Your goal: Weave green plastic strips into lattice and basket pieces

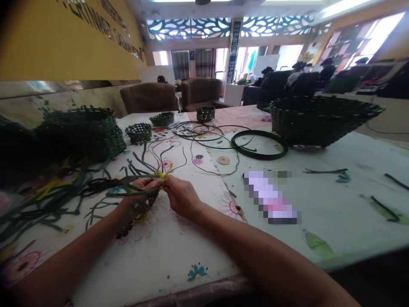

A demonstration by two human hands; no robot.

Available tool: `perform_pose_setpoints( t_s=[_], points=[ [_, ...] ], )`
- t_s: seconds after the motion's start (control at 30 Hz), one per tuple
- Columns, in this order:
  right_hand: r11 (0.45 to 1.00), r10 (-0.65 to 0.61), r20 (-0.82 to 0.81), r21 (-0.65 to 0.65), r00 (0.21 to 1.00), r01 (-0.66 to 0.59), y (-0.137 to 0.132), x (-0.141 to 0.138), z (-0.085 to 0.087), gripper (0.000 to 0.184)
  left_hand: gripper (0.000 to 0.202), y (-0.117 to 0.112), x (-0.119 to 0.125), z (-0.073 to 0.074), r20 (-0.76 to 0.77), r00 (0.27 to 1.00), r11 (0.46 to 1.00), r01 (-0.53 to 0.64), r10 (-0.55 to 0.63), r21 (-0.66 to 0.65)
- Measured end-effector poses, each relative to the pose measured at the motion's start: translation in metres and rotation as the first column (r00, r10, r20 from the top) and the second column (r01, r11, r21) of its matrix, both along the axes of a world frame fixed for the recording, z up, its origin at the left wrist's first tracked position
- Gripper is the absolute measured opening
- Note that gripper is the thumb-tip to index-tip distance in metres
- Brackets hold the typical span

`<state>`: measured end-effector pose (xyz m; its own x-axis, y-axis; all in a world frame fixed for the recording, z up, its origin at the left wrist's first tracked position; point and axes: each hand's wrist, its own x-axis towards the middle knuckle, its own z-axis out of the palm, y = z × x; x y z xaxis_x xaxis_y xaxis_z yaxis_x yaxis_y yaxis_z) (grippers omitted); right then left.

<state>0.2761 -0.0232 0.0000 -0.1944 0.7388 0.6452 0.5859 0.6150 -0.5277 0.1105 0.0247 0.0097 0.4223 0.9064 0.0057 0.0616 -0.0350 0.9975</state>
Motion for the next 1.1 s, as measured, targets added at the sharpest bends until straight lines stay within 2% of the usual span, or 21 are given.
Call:
perform_pose_setpoints(
  t_s=[0.13,0.27,0.4,0.53,0.73,0.87,1.0,1.1],
  points=[
    [0.999,0.010,-0.010,0.035,1.000,-0.009,0.000,0.001,0.005,0.014,0.033,-0.002,0.000,0.007,0.053,0.999,0.999,0.017,-0.015,-0.030],
    [0.970,0.026,0.146,0.234,0.989,-0.060,0.002,0.004,0.007,0.011,0.032,-0.001,-0.002,0.011,0.137,0.990,0.996,-0.012,0.024,-0.085],
    [0.911,-0.084,0.273,0.411,0.958,-0.037,0.002,0.007,0.008,0.017,0.029,-0.003,-0.002,0.014,0.172,0.985,0.992,0.025,-0.004,-0.121],
    [0.872,-0.160,0.311,0.489,0.937,-0.014,-0.001,0.008,0.012,0.020,0.035,-0.008,0.000,0.016,0.173,0.983,0.992,0.082,-0.064,-0.099],
    [0.829,-0.157,0.382,0.552,0.911,-0.089,-0.001,0.013,0.023,0.023,0.029,-0.006,0.000,0.013,0.190,0.982,0.989,0.032,-0.004,-0.144],
    [0.813,-0.175,0.399,0.574,0.900,-0.097,-0.004,0.012,0.027,0.022,0.030,-0.009,0.001,0.014,0.219,0.973,0.986,0.100,-0.068,-0.136],
    [0.828,-0.233,0.367,0.561,0.901,-0.014,-0.007,0.009,0.023,0.021,0.033,-0.015,0.006,0.019,0.233,0.971,0.988,0.075,-0.043,-0.132],
    [0.890,-0.206,0.293,0.452,0.934,0.054,-0.009,0.004,0.019,0.020,0.031,-0.017,0.008,0.018,0.202,0.979,0.994,0.032,-0.009,-0.108]
  ],
)
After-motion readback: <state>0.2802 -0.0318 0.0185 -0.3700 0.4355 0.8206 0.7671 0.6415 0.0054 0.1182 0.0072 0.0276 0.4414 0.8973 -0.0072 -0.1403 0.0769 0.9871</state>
